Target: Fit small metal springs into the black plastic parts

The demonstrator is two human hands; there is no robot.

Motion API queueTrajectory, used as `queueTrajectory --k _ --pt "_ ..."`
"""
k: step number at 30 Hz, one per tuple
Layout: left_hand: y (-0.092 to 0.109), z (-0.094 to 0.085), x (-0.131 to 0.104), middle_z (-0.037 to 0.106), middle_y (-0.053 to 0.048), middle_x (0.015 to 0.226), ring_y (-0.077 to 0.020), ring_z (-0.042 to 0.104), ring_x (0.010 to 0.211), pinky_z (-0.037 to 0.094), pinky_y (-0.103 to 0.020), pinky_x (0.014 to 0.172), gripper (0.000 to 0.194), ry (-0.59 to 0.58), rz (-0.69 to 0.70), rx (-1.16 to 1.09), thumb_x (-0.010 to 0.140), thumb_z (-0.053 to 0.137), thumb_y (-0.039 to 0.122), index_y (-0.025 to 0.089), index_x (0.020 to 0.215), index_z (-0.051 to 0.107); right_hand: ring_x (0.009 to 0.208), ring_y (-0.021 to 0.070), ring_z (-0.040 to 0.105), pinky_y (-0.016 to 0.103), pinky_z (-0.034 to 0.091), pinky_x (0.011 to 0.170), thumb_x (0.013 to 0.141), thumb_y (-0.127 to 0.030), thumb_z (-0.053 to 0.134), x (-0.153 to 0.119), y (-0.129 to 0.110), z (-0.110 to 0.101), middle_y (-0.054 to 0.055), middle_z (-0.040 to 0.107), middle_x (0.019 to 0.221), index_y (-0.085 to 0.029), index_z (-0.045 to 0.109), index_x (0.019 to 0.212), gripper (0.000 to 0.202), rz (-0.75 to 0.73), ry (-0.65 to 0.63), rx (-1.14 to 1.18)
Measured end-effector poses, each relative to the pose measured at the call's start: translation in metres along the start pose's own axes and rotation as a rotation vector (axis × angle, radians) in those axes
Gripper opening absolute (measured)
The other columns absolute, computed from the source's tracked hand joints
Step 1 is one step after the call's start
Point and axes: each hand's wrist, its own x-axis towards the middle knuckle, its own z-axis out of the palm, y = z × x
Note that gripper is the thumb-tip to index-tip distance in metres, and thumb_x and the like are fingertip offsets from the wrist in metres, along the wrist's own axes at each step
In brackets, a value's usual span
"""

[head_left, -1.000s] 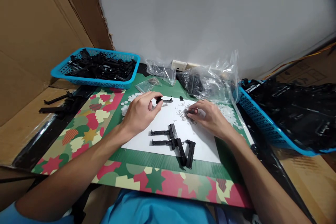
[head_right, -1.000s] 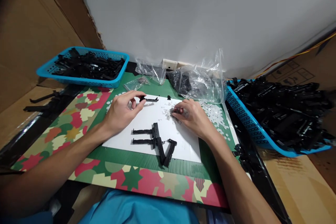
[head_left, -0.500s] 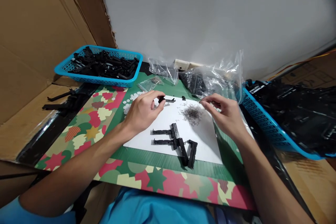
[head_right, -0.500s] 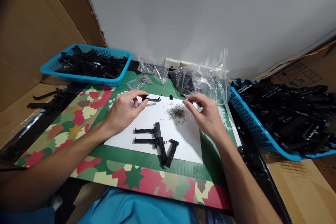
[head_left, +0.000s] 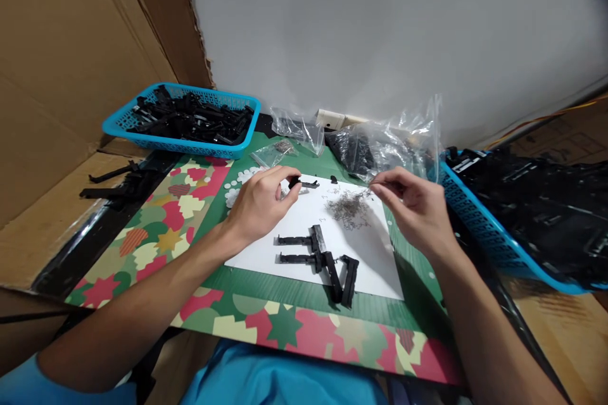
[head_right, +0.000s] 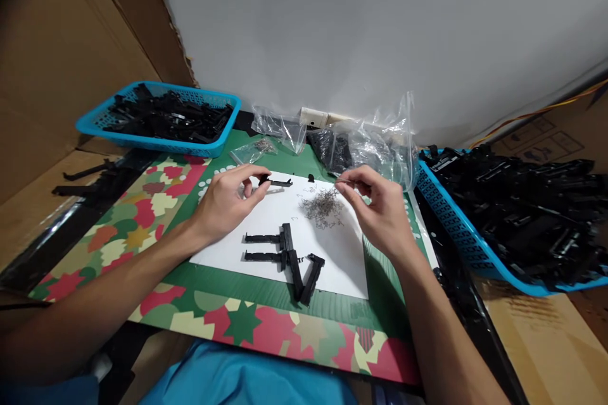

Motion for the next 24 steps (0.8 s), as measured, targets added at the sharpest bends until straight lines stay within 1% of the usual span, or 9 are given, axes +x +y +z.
queueTrajectory --k 2,4,6,10,13,17,19,22,24 --pt "0.0 0.0 0.0 0.078 -0.003 0.101 -0.0153 0.06 0.068 0.05 -0.035 0.076 0.018 -0.006 -0.001 0.003 0.1 0.067 0.023 0.021 0.117 0.073 0.081 0.0235 0.061 0.037 0.046 0.069 0.101 -0.045 0.071 0.0 -0.004 -0.002 0.006 0.07 0.092 -0.026 0.072 0.097 0.019 -0.001 0.084 0.072" --pt "-0.001 0.0 0.0 0.078 -0.003 0.098 -0.0154 0.059 0.068 0.049 -0.034 0.075 0.018 -0.012 -0.004 0.004 0.1 0.067 0.022 0.021 0.117 0.073 0.081 0.0233 0.062 0.037 0.046 0.069 0.102 -0.044 0.07 0.0 -0.003 -0.002 0.006 0.071 0.093 -0.026 0.073 0.097 0.019 -0.004 0.084 0.076" --pt "-0.001 0.001 0.0 0.078 -0.003 0.098 -0.0154 0.059 0.068 0.049 -0.035 0.075 0.018 -0.011 -0.007 0.002 0.1 0.067 0.022 0.021 0.117 0.073 0.082 0.0236 0.063 0.037 0.046 0.07 0.104 -0.043 0.068 0.0 0.003 0.001 0.006 0.072 0.095 -0.026 0.075 0.098 0.02 -0.003 0.004 -0.008" --pt "-0.001 0.001 0.0 0.078 -0.003 0.1 -0.0154 0.06 0.068 0.049 -0.036 0.077 0.019 -0.007 -0.002 0.002 0.1 0.067 0.024 0.021 0.117 0.073 0.092 0.028 0.068 0.04 0.05 0.078 0.104 -0.045 0.067 0.0 0.023 0.011 0.008 0.074 0.102 -0.026 0.077 0.104 0.022 -0.013 -0.263 -0.214" --pt "-0.001 0.0 0.0 0.078 -0.003 0.098 -0.0156 0.061 0.068 0.049 -0.036 0.078 0.019 -0.009 0.003 0.001 0.1 0.067 0.024 0.021 0.118 0.073 0.096 0.0299 0.068 0.042 0.05 0.081 0.105 -0.044 0.066 -0.001 0.031 0.016 0.009 0.074 0.104 -0.024 0.075 0.101 0.022 -0.01 -0.328 -0.262" --pt "0.0 0.0 0.0 0.078 -0.003 0.099 -0.0158 0.061 0.068 0.05 -0.036 0.077 0.019 -0.005 0.005 0.004 0.1 0.066 0.025 0.021 0.118 0.073 0.09 0.0267 0.066 0.04 0.048 0.078 0.107 -0.042 0.062 0.0 0.023 0.011 0.008 0.072 0.099 -0.024 0.07 0.097 0.022 -0.022 -0.26 -0.197" --pt "0.0 0.0 0.0 0.078 -0.003 0.1 -0.0155 0.061 0.068 0.051 -0.036 0.076 0.018 -0.001 0.002 0.005 0.1 0.066 0.025 0.021 0.117 0.073 0.084 0.0246 0.063 0.038 0.046 0.072 0.106 -0.044 0.065 0.0 0.014 0.005 0.006 0.071 0.095 -0.025 0.07 0.098 0.021 -0.006 -0.167 -0.117" --pt "0.0 0.0 0.0 0.078 -0.003 0.099 -0.0151 0.059 0.067 0.05 -0.035 0.075 0.017 -0.005 -0.001 0.003 0.1 0.066 0.024 0.021 0.116 0.073 0.08 0.0234 0.061 0.037 0.045 0.069 0.102 -0.046 0.07 0.0 0.001 -0.003 0.005 0.07 0.092 -0.026 0.071 0.098 0.02 0.006 0.02 0.001" --pt "0.0 0.0 0.0 0.078 -0.003 0.098 -0.0148 0.058 0.067 0.05 -0.035 0.074 0.016 -0.007 -0.004 0.001 0.1 0.067 0.023 0.021 0.115 0.073 0.082 0.0241 0.062 0.037 0.045 0.069 0.102 -0.047 0.07 0.0 -0.004 -0.005 0.006 0.071 0.094 -0.027 0.072 0.1 0.02 0.01 0.042 0.007"
